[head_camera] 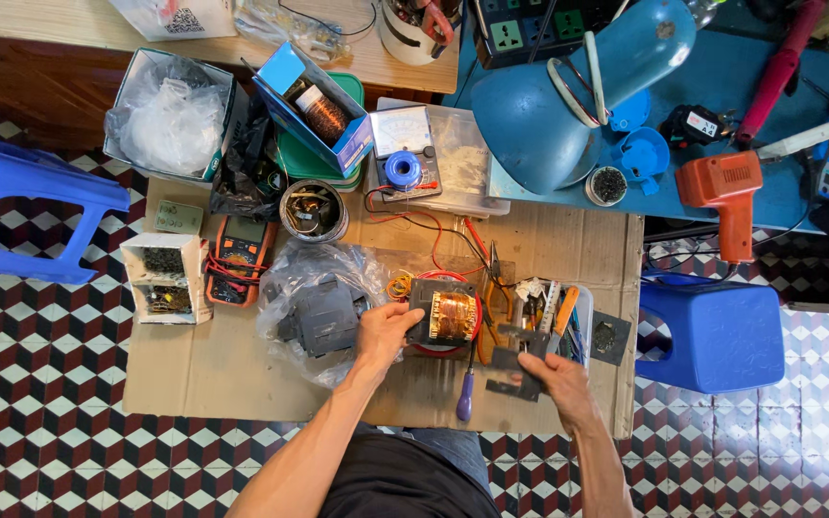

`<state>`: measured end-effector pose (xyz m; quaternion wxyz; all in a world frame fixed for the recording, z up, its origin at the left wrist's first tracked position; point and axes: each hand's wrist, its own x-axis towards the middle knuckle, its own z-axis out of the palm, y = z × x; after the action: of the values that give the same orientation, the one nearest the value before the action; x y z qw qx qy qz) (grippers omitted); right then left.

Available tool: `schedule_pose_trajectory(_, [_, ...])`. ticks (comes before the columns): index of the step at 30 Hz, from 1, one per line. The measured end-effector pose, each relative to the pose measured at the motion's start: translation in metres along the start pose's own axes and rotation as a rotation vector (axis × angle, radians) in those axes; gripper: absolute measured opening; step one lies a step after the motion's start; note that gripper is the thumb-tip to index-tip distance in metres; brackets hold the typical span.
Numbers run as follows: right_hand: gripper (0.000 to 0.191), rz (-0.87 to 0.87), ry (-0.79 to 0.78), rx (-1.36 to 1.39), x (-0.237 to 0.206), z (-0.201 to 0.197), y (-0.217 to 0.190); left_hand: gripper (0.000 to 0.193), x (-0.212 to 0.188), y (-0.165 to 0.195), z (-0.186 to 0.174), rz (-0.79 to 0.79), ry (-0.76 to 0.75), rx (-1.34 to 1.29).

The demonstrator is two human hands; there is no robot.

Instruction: The person repeatedly places small dark rectangular pieces onto a copper-wound coil assembly on a workbench. They pick up the pieces from a plastic bag and arrange them on the coil, then return them to the bag, repeating the cycle.

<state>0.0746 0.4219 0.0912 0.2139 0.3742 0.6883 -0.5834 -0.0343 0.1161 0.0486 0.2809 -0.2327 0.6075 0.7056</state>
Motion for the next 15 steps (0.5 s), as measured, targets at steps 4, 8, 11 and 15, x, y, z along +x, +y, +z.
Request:
schedule_pose_trajectory(4, [0.035, 0.107, -0.118, 0.055, -0.030, 0.037, 0.004, 0.034, -0.006, 0.008, -0.028, -0.106, -0.080, -0.068])
schedule_pose_trajectory(8, [0.036, 0.098, -0.280, 0.101, -0.058, 0.101, -0.010, 0.035, -0.026, -0.001, -0.083, -0.128, -0.092, -0.237])
schedule_pose_trajectory(11, [0.037, 0.096, -0.385, 0.146, -0.063, 0.144, -0.031, 0.034, -0.032, -0.014, -0.123, -0.113, 0.012, -0.316])
schedule_pose_trajectory(15, [0.033, -0.081, -0.506, 0.079, -0.047, 0.201, -0.065, 0.034, -0.014, -0.026, -0.148, -0.035, 0.242, 0.003])
